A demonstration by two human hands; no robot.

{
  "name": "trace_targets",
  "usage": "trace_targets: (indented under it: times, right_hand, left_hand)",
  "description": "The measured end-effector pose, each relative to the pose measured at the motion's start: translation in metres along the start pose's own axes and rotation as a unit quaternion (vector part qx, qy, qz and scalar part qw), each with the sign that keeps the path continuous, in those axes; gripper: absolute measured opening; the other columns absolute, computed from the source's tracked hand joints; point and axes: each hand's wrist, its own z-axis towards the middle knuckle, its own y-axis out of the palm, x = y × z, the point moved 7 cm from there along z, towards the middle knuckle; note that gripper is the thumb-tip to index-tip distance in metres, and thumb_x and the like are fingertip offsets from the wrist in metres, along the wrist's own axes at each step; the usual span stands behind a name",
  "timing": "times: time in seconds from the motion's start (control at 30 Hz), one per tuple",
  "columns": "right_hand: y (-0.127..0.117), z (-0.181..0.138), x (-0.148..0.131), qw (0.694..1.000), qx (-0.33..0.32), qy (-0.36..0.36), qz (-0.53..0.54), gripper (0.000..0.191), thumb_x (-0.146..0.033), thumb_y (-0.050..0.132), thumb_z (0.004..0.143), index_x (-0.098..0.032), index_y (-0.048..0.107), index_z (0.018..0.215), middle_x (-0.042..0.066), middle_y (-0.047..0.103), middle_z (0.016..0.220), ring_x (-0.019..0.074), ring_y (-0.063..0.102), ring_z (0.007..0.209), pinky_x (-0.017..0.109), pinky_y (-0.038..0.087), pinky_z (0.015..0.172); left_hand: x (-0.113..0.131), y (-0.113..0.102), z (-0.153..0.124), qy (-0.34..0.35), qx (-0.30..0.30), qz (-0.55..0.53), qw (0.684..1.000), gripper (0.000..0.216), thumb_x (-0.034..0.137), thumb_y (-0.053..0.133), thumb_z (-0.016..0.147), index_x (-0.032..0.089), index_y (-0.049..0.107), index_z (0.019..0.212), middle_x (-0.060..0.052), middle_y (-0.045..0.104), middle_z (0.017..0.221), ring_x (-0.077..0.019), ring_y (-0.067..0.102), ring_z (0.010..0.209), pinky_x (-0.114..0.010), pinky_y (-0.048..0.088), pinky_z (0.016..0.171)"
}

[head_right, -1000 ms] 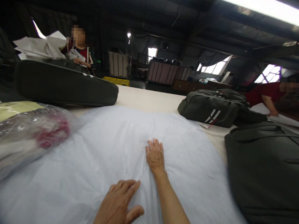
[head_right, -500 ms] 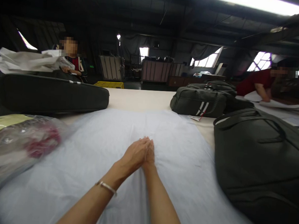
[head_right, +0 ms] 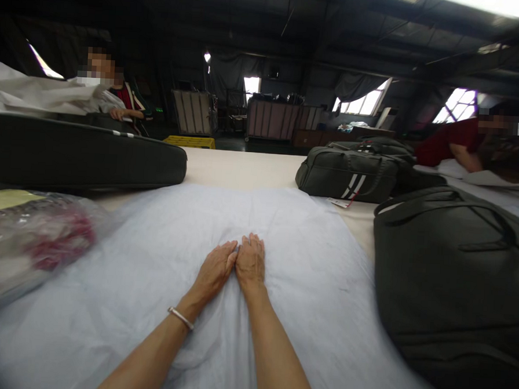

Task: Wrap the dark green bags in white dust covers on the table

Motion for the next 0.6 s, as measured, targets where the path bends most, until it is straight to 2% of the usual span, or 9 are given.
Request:
trace_targets:
  times: [0.1, 0.2, 0.27, 0.33, 0.4, 0.43, 0.5, 0.6]
  right_hand:
    - [-0.003, 0.005, 0.003, 0.999, 0.014, 0.006, 0.032, 0.044, -0.015, 0.035, 0.093, -0.006, 0.057, 0.13, 0.02, 0.049, 0.143, 0.0247, 0.038, 0.139, 0.045, 0.024, 0.118]
    - [-0.011, 0.013, 0.001, 0.998, 0.013, 0.012, 0.066, 0.043, -0.015, 0.044, 0.088, -0.01, 0.06, 0.127, 0.017, 0.053, 0.14, 0.026, 0.044, 0.135, 0.046, 0.032, 0.116]
    - [-0.024, 0.013, -0.004, 0.997, 0.006, 0.017, 0.074, 0.042, -0.016, 0.05, 0.086, -0.009, 0.06, 0.126, 0.018, 0.055, 0.138, 0.0267, 0.047, 0.132, 0.046, 0.036, 0.113]
    - [-0.046, 0.002, -0.011, 0.998, -0.002, 0.016, 0.068, 0.042, -0.018, 0.055, 0.086, -0.009, 0.06, 0.126, 0.016, 0.057, 0.136, 0.0238, 0.048, 0.132, 0.04, 0.038, 0.113]
    - [-0.076, -0.025, -0.021, 0.997, -0.014, -0.015, 0.072, 0.038, -0.02, 0.06, 0.086, -0.016, 0.062, 0.124, 0.008, 0.06, 0.134, 0.0176, 0.05, 0.129, 0.031, 0.038, 0.113]
    - [-0.094, -0.045, -0.03, 0.993, -0.025, -0.055, 0.101, 0.035, -0.021, 0.061, 0.087, -0.017, 0.064, 0.121, 0.007, 0.063, 0.131, 0.0165, 0.053, 0.126, 0.03, 0.039, 0.112]
    - [-0.135, -0.095, -0.044, 0.98, -0.056, -0.117, 0.153, 0.029, -0.022, 0.06, 0.089, -0.018, 0.066, 0.117, 0.006, 0.067, 0.123, 0.0141, 0.059, 0.118, 0.027, 0.042, 0.108]
    - [-0.211, -0.185, -0.049, 0.978, -0.072, -0.119, 0.155, 0.023, -0.022, 0.057, 0.092, -0.014, 0.069, 0.11, 0.009, 0.073, 0.11, 0.0138, 0.064, 0.109, 0.023, 0.047, 0.101]
  left_hand:
    - [-0.001, 0.001, 0.0, 0.006, 0.011, 0.036, 0.999, 0.041, 0.023, 0.031, 0.099, 0.018, 0.045, 0.137, -0.009, 0.054, 0.143, -0.0189, 0.045, 0.135, -0.042, 0.035, 0.115]
    - [0.004, 0.0, 0.0, 0.019, 0.011, 0.067, 0.997, 0.041, 0.026, 0.033, 0.099, 0.018, 0.048, 0.135, -0.008, 0.053, 0.144, -0.0199, 0.045, 0.136, -0.043, 0.035, 0.115]
    - [0.008, -0.003, 0.0, 0.027, 0.008, 0.075, 0.997, 0.042, 0.027, 0.032, 0.098, 0.017, 0.049, 0.135, -0.01, 0.052, 0.144, -0.0215, 0.045, 0.136, -0.045, 0.036, 0.114]
    - [0.012, -0.006, -0.001, 0.041, 0.001, 0.065, 0.997, 0.044, 0.026, 0.031, 0.097, 0.013, 0.049, 0.134, -0.014, 0.051, 0.144, -0.0247, 0.044, 0.136, -0.048, 0.035, 0.114]
    - [0.01, -0.005, -0.001, 0.06, -0.007, 0.041, 0.997, 0.046, 0.026, 0.028, 0.095, 0.007, 0.05, 0.131, -0.02, 0.05, 0.144, -0.0292, 0.043, 0.137, -0.053, 0.032, 0.113]
    - [0.008, -0.002, 0.0, 0.078, -0.009, 0.034, 0.996, 0.047, 0.025, 0.027, 0.094, 0.006, 0.051, 0.129, -0.02, 0.049, 0.144, -0.0299, 0.041, 0.137, -0.054, 0.031, 0.112]
    - [0.008, 0.005, 0.002, 0.153, 0.022, 0.091, 0.984, 0.048, 0.027, 0.022, 0.093, 0.009, 0.055, 0.123, -0.016, 0.053, 0.142, -0.0268, 0.04, 0.138, -0.052, 0.035, 0.109]
    - [0.0, 0.014, 0.006, 0.18, 0.053, 0.118, 0.975, 0.054, 0.031, 0.013, 0.092, 0.011, 0.056, 0.117, -0.008, 0.054, 0.142, -0.0208, 0.038, 0.138, -0.047, 0.032, 0.107]
